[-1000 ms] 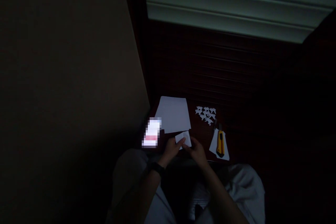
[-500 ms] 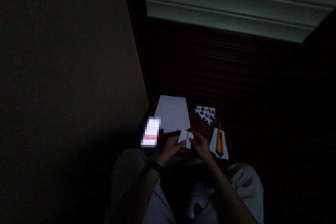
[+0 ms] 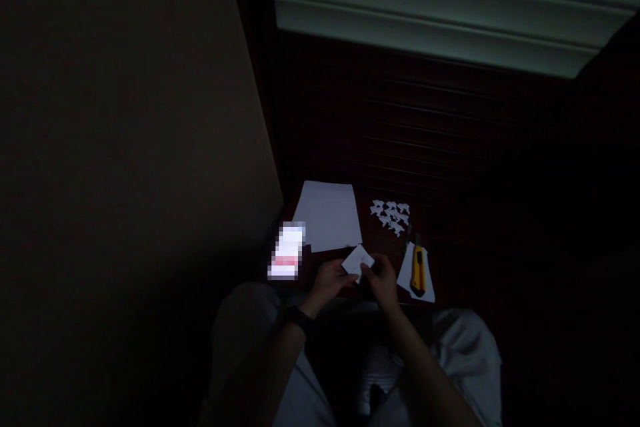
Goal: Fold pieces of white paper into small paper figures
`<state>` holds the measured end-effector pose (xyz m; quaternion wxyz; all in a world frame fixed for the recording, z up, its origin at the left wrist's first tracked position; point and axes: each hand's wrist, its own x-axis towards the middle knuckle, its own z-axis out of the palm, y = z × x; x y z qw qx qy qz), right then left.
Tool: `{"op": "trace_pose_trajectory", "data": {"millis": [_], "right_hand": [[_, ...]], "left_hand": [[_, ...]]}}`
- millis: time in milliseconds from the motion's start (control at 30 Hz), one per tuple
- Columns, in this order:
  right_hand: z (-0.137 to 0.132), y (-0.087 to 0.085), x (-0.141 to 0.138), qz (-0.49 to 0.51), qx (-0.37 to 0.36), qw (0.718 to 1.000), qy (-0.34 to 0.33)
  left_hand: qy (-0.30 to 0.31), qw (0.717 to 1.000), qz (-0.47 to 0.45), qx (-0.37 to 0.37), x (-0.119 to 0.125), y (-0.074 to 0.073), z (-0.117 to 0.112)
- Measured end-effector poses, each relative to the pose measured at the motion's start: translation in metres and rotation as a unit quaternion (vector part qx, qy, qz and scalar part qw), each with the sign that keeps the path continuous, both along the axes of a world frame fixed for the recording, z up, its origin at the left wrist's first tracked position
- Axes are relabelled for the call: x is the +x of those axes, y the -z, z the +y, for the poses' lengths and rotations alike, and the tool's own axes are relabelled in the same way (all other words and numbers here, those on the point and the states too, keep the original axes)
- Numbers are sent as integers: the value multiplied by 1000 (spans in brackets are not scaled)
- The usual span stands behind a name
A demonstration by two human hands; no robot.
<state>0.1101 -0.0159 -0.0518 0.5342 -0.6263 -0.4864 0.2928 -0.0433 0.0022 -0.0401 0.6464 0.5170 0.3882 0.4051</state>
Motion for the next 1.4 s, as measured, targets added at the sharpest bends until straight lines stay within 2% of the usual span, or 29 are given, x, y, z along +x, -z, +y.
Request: {"op": "trace_pose_trajectory", "data": {"millis": [167,233,400,500,600,733,833,1100,1267,1400], "right_hand": [[-3,-7,-2,53,-4,999,2],[-5,-13,1,91,-19,996,-16],[-9,-27,13,201,-118,956,-178],[-8,-27,18,223,-151,940,-212],[-5,-19,19,242,-163,937,-192],[-2,-7,17,262,-153,945,-126],[-2,-5,15,267,-137,949,-99],[-6,-10,13,245,-150,953,-93],[-9,-14,9,234,-158,950,-135],[-10,-18,8,245,-160,948,-124]], "left_hand": [[-25,998,53,24,-4,4,2],[-24,995,86,46,-6,2,3],[9,991,112,67,-9,-4,1],[19,992,113,52,-7,-6,0],[22,991,118,56,-6,-8,-1],[16,994,92,56,-2,-7,-3],[4,996,80,42,2,-2,-4],[-31,997,67,20,3,5,-3],[-32,997,58,33,1,0,1],[-19,998,60,27,-1,-7,-1]]}}
